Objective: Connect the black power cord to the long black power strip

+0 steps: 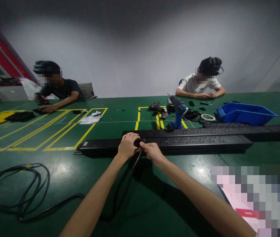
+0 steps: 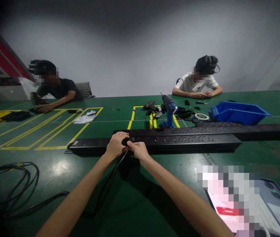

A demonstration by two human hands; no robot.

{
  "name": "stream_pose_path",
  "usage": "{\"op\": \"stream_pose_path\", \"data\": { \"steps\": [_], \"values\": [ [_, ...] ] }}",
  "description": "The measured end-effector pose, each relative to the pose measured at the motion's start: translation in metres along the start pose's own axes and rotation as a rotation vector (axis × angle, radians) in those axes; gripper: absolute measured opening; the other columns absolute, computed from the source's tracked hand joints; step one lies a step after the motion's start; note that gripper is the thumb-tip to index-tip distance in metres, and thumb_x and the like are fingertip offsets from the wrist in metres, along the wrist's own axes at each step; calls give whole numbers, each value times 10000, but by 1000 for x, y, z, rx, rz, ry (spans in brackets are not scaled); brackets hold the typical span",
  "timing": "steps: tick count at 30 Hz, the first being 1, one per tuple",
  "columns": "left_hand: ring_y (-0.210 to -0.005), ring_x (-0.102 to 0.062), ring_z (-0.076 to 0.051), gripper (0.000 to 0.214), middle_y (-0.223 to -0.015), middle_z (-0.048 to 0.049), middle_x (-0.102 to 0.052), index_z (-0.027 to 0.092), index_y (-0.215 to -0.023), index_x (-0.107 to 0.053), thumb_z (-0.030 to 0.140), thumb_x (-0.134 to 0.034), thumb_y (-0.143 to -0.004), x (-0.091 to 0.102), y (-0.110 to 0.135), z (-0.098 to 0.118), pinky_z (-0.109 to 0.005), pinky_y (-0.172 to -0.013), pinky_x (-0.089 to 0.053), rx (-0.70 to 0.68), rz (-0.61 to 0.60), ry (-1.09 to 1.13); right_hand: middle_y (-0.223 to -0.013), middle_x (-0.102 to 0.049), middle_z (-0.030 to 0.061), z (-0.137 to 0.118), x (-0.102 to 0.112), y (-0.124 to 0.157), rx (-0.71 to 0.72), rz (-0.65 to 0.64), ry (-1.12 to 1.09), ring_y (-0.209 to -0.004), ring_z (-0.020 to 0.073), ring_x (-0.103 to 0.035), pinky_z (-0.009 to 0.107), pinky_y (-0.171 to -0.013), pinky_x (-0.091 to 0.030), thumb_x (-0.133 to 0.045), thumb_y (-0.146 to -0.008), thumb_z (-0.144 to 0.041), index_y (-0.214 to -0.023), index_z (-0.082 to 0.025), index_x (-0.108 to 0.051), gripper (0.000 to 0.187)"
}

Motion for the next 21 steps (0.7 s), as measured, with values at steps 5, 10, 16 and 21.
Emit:
{"op": "stream_pose_path", "data": {
  "steps": [5,10,16,21],
  "values": [
    [-1213,-496,-292,332,-1235,-58,-645,239,-1044,-649,350,-664,-732,1,0,0,-462,-1025,-391,-5,20,3,-458,-293,-85,4,0,0,38,18,5,-388,41,-210,222,-386,-141,-690,-706,-585,-593,-164,-537,462],
    [-1200,-507,-283,316,-1223,-48,-654,239,-1007,-654,243,-659,-692,0,0,-2,-460,-1025,-394,17,38,9,-470,-318,-71,6,-2,5,122,43,55,-394,50,-241,233,-399,-161,-641,-745,-597,-637,-147,-604,465],
    [-1218,-500,-293,303,-1240,-56,-645,248,-1004,-655,267,-656,-702,0,0,-1,-466,-1020,-394,24,34,14,-469,-317,-69,6,-4,8,135,43,56,-394,55,-250,242,-413,-164,-624,-771,-563,-658,-147,-628,432],
    [-1206,-504,-289,315,-1240,-62,-645,234,-1030,-650,342,-650,-734,0,0,0,-461,-1016,-391,-17,34,8,-476,-311,-71,5,-1,4,114,95,4,-398,53,-239,241,-410,-158,-638,-752,-580,-612,-158,-570,449]
  ]
}}
Point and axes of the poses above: each hand's wrist, its own y-axis away from the middle knuckle, its own x-axis out of the back of the hand, z = x × y, the point moved 8 cm from there along -y, towards the middle knuckle
